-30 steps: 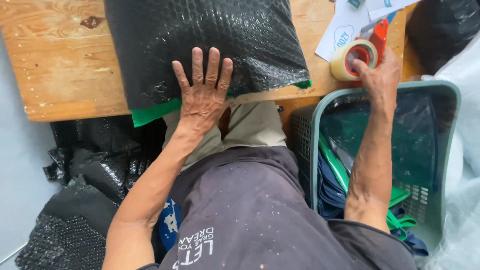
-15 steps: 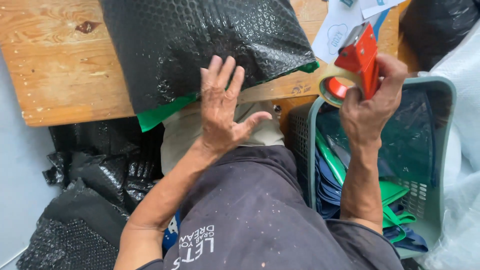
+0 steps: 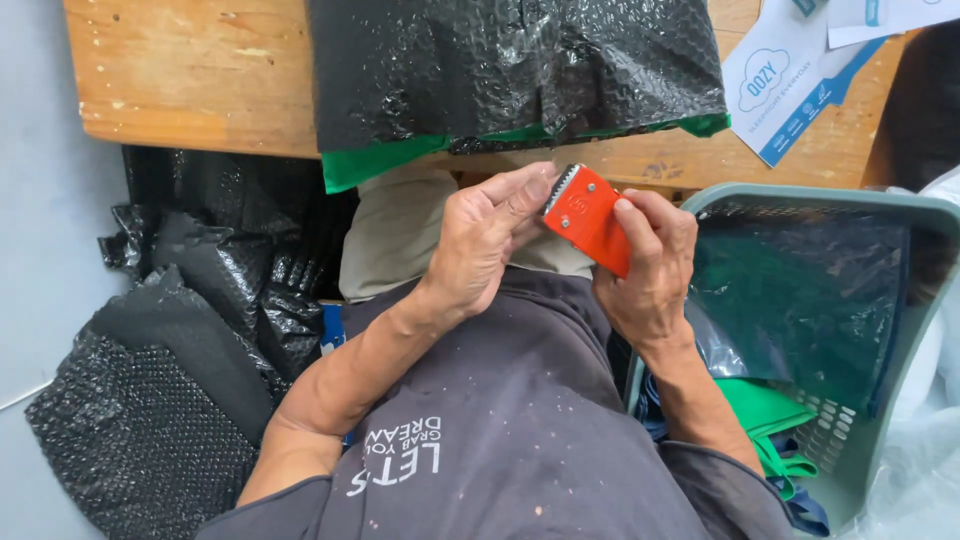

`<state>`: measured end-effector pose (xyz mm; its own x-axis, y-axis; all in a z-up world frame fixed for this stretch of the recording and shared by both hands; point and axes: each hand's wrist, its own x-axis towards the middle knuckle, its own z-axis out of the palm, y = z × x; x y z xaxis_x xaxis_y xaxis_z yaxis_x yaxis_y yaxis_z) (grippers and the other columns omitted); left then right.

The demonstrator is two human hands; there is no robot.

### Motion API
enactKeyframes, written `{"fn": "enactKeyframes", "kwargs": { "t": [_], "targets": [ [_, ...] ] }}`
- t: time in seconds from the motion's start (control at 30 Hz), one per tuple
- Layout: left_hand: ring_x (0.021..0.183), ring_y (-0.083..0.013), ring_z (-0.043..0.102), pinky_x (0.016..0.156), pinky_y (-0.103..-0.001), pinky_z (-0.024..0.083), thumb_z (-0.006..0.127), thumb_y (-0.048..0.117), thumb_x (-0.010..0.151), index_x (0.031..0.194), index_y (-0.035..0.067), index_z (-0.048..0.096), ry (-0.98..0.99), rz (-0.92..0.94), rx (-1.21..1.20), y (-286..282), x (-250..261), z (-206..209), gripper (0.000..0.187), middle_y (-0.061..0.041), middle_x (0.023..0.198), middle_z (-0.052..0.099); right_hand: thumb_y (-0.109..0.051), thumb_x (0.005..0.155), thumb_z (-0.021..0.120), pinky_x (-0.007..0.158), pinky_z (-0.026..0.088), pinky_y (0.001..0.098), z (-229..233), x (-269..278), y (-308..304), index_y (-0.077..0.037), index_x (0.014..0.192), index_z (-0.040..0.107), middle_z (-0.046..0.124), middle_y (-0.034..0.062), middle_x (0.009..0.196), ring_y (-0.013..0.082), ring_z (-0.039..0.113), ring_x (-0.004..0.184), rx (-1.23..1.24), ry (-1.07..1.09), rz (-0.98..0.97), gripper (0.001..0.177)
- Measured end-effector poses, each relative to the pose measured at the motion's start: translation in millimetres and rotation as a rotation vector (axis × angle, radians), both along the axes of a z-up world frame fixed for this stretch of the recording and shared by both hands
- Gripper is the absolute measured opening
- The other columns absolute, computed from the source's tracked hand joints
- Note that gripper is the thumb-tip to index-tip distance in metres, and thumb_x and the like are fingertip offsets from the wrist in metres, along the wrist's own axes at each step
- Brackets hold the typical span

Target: Wrapping a large item in black bubble wrap, securing it with tape, and placing it into a basket.

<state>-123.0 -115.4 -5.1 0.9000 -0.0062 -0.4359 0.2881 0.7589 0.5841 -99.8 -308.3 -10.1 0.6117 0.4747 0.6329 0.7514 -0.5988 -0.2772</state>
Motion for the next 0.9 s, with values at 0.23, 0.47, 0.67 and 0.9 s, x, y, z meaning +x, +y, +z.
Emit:
{"fn": "enactKeyframes", "kwargs": {
  "t": [0.23,0.47,0.67,0.9],
  "targets": [
    [0.103,-0.0298,0.073,0.087,-0.040,0.063,0.078,0.014,0.091,0.123,-0.005,0.069,0.071,0.069,0.221,11.5,-7.0,-8.9,0.038,-0.022,0.109,0.075,0.013,0.085,0.066,0.079,0.049,0.0498,-6.5,-14.4,19.5,0.006,0.135,0.062,0.065,0.0288,0.117,0.0417,0.062,0.091,0.057,0.035,0.035,0.051],
    [0.103,-0.0236,0.073,0.091,-0.034,0.063,0.073,0.012,0.096,0.125,-0.004,0.067,-0.084,0.107,0.590,25.7,-13.9,-9.9,0.034,-0.022,0.103,0.077,0.012,0.086,0.069,0.079,0.048,0.0509,-6.6,-24.2,29.5,-0.004,0.142,0.063,0.063,0.0269,0.120,0.0422,0.061,0.093,0.049,0.100,0.078,0.058],
    [0.093,-0.0268,0.075,0.081,-0.037,0.065,0.067,0.006,0.098,0.127,-0.007,0.063,-0.184,0.159,0.723,38.2,-14.0,-1.0,0.032,-0.025,0.096,0.076,0.002,0.078,0.073,0.072,0.050,0.0486,-5.4,-35.1,26.6,-0.011,0.134,0.072,0.060,0.0214,0.108,0.0387,0.059,0.085,-0.026,0.184,0.098,0.057],
    [0.088,-0.0315,0.077,0.075,-0.039,0.066,0.064,0.008,0.102,0.129,-0.006,0.061,-0.224,0.182,0.785,61.1,-12.6,15.4,0.031,-0.026,0.100,0.075,0.000,0.077,0.071,0.070,0.051,0.0472,5.1,-39.0,24.1,-0.017,0.134,0.073,0.056,0.0170,0.100,0.0371,0.058,0.081,-0.069,0.224,0.084,0.060]
  ]
}}
